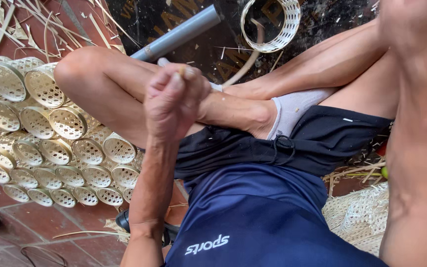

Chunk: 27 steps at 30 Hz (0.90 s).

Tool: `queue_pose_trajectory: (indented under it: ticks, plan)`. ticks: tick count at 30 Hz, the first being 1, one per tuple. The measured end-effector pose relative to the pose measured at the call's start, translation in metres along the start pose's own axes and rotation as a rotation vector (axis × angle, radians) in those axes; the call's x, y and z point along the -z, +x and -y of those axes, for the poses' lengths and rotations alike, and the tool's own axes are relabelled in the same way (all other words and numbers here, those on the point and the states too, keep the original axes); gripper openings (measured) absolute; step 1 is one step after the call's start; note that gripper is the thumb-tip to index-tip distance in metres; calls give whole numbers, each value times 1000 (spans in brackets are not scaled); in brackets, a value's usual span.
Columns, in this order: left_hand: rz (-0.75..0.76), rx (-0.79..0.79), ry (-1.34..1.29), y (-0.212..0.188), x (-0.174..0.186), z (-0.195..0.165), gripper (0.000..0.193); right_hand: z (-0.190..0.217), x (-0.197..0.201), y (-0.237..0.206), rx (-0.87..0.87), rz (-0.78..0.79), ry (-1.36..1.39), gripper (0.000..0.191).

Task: The person sits cross-legged on the floor assembling woven bamboo baskets. They bend bamboo strips around a gray pipe form, trim and shape strips with pliers, fit a woven rim onto a basket body, apply glue from a bottle to the rim, and place the finished basket onto a stack of completed baskets.

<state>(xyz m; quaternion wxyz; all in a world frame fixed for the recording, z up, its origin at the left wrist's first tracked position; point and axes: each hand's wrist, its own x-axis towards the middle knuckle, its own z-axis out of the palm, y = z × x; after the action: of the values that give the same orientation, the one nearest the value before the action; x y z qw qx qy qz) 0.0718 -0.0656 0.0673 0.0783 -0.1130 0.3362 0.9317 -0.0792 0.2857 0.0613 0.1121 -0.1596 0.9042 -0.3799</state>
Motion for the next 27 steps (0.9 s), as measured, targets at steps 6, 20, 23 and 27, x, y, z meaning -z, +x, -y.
queue_pose_trajectory:
  ticks: [6, 20, 23, 27]
  plan:
    - [167, 190, -86, -8, -20, 29, 18, 64, -1, -65, 176, 140, 454, 22]
    - [860, -179, 1095, 72, -50, -34, 25, 47, 18, -15, 401, 280, 283, 26]
    - [917, -240, 1206, 78, -48, -36, 25, 47, 16, -13, 403, 339, 268, 22]
    - [1008, -348, 1390, 83, -41, -27, 27, 55, 12, -18, 564, 412, 54, 25]
